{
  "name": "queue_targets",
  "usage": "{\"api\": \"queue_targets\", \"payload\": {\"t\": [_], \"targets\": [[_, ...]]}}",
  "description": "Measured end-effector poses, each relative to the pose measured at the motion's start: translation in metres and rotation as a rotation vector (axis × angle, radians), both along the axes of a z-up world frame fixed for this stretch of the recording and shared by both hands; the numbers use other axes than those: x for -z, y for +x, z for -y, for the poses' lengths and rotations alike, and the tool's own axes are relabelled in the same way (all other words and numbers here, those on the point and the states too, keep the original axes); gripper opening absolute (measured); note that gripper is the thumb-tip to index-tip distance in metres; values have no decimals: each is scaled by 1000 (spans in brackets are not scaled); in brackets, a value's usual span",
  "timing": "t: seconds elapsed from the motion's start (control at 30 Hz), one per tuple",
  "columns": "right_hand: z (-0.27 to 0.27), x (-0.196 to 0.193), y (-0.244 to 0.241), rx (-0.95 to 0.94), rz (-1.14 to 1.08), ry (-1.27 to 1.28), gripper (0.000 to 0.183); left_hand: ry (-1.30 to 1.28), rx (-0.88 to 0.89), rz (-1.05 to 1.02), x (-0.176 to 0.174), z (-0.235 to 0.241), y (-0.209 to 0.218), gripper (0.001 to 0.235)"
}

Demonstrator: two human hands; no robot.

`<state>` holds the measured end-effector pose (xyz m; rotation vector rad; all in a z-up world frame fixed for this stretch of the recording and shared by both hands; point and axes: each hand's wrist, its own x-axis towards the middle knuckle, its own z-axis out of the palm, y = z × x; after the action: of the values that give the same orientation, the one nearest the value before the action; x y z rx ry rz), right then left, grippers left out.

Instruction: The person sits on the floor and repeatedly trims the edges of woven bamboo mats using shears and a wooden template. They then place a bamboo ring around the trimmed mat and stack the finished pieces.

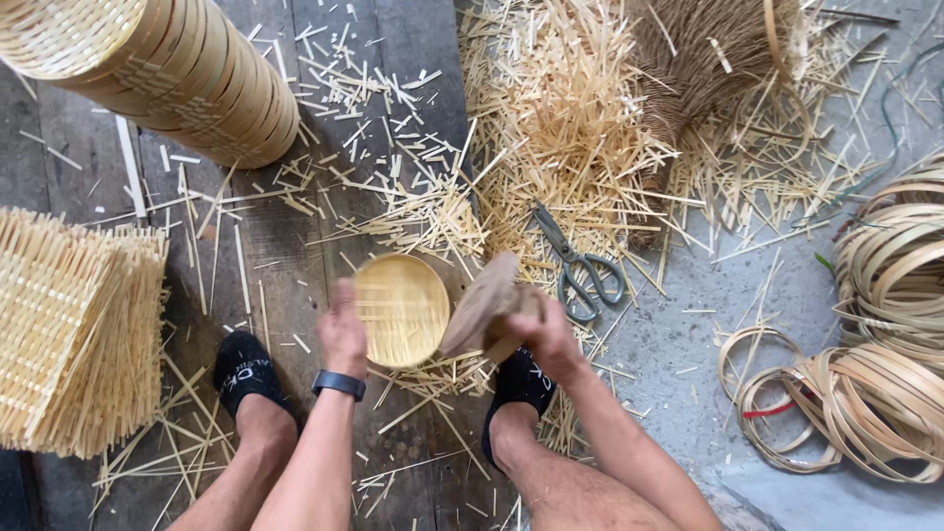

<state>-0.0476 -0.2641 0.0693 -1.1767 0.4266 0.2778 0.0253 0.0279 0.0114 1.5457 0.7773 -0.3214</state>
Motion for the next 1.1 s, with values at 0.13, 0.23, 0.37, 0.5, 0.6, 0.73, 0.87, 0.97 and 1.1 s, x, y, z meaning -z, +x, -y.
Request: {"api": "queue_targets", "payload": {"t": [0.13,0.23,0.37,0.5,0.6,0.73,0.87,0.97,1.1], "targets": [[29,11,-1,263,-11,90,73,-349,-320,182,37,-21,-19,43],[35,18,-8,209,-23,-231,74,-300,-288,-77,48,-18,-40,38],[30,26,-26,185,-67,-258,81,99,-23,65,34,-12,-53,39],[19,32,-39,165,-172,-214,97,1015,873,471,6,-25,-50,68],[9,33,-51,132,-83,-260,100,1209,1413,702,-4,-42,-35,74],[0,32,-56,81,1,-157,91,839,1616,992,-25,-52,-6,62],[-3,33,-55,94,-6,-215,84,1226,1485,1434,-92,-49,74,46],[-5,39,-58,93,-46,-218,83,1571,1055,1418,-159,-65,157,32],[-3,47,-53,109,-114,-213,88,1522,741,1241,-212,-97,240,22]]}}
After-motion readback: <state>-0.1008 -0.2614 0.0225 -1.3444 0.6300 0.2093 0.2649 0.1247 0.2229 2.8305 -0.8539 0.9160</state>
